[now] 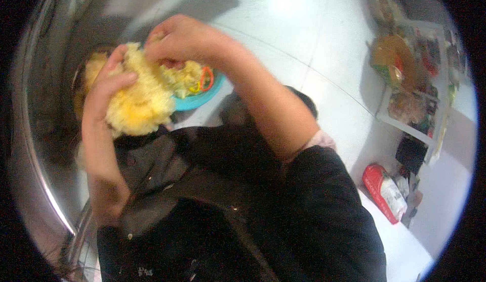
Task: The person tears a large piece of white fungus into smaller pieces by hand and places them into a blue bowl. They then use yellow-handled scissors to cut the remaining fungus into smaller pieces, continuing to transfer the cut pieces into the bowl.
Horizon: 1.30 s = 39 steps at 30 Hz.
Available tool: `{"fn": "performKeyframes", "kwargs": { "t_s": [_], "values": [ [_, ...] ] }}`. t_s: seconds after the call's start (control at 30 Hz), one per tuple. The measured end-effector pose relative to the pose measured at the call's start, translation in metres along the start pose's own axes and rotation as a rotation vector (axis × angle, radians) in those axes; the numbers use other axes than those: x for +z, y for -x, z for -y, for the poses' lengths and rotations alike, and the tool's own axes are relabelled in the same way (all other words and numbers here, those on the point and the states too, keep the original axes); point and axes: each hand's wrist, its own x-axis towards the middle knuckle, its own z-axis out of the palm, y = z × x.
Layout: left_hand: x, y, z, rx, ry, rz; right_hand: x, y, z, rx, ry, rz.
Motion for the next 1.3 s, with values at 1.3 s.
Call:
{"fn": "performKeyframes", "kwargs": {
  "t_s": [1.3],
  "values": [
    [-0.012,0.005,0.008,0.087,-0.460,0.049,0.030,-0.007,-0.010,-0.093,0.206,0.031]
  ]
}}
